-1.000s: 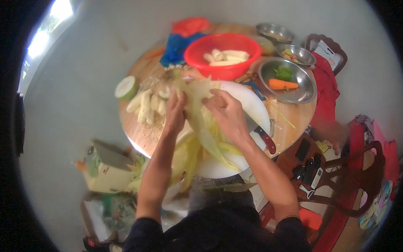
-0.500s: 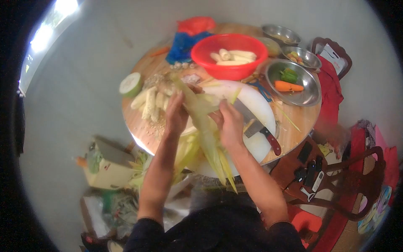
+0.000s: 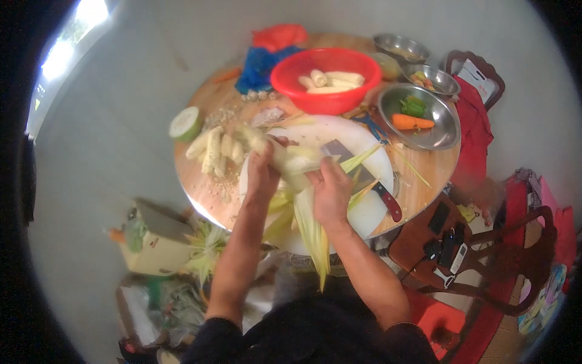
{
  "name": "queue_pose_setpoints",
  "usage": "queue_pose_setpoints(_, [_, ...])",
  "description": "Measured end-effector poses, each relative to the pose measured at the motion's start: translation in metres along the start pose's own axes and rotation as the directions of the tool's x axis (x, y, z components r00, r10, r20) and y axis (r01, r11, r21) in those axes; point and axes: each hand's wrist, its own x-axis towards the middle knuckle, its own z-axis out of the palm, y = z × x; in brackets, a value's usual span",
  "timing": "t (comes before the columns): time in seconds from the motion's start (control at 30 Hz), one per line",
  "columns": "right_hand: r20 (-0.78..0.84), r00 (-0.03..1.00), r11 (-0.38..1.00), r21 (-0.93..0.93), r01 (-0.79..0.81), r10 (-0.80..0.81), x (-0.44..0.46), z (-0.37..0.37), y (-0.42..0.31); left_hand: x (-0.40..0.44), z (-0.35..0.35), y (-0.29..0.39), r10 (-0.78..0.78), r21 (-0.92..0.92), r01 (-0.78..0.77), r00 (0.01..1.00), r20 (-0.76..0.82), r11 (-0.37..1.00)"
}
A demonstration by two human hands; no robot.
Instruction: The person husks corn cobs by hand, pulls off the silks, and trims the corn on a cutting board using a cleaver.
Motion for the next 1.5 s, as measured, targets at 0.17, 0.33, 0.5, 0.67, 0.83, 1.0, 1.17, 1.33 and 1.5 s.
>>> queue_pose_setpoints(0.17, [-0.077, 0.996, 0.999, 0.018, 0.044, -0.042, -0.021, -0.013, 0.002, 0.006, 0.006, 0.008, 0.019, 0.073, -0.015, 0.998, -0.057, 0.997])
queue_pose_setpoints(0.33, [-0.018, 0.982, 0.904, -0.395, 0.164, -0.186, -0.040, -0.021, -0.024, 0.033, -0.014, 0.027, 0.142, -0.068, -0.153, 0.980, -0.142, 0.986])
queue_pose_setpoints(0.5, [0.177, 0.957, 0.920, -0.282, 0.273, -0.230, -0.021, 0.018, -0.031, 0.029, 0.001, 0.025, 0.131, 0.054, -0.125, 0.983, -0.126, 0.991])
queue_pose_setpoints(0.67, [0.152, 0.988, 0.914, -0.406, 0.024, 0.041, -0.026, 0.009, -0.019, 0.051, -0.028, 0.024, 0.091, 0.199, -0.035, 0.956, -0.280, 0.979])
queue_pose_setpoints(0.83, [0.089, 0.995, 0.922, -0.387, -0.010, 0.048, -0.056, -0.015, -0.002, 0.039, -0.020, 0.021, 0.068, 0.299, 0.060, 0.913, -0.401, 0.952])
queue_pose_setpoints(1.0, [0.216, 0.953, 0.802, -0.595, -0.042, 0.210, -0.038, -0.035, -0.018, 0.033, -0.008, 0.028, 0.034, 0.302, 0.027, 0.980, -0.194, 0.953])
queue_pose_setpoints(1.17, [0.260, 0.966, 0.453, -0.861, 0.232, -0.001, -0.003, 0.016, -0.054, 0.014, 0.022, 0.045, -0.009, 0.317, 0.011, 1.000, -0.009, 0.948])
queue_pose_setpoints(1.33, [0.292, 0.917, 0.182, -0.951, 0.249, 0.273, 0.026, 0.024, -0.054, 0.010, 0.031, 0.046, -0.019, 0.261, -0.017, 0.991, 0.134, 0.965])
queue_pose_setpoints(1.5, [0.420, 0.906, 0.245, -0.885, 0.395, 0.057, 0.012, -0.025, -0.037, 0.025, -0.018, 0.050, -0.006, -0.017, 0.008, 0.997, 0.078, 1.000])
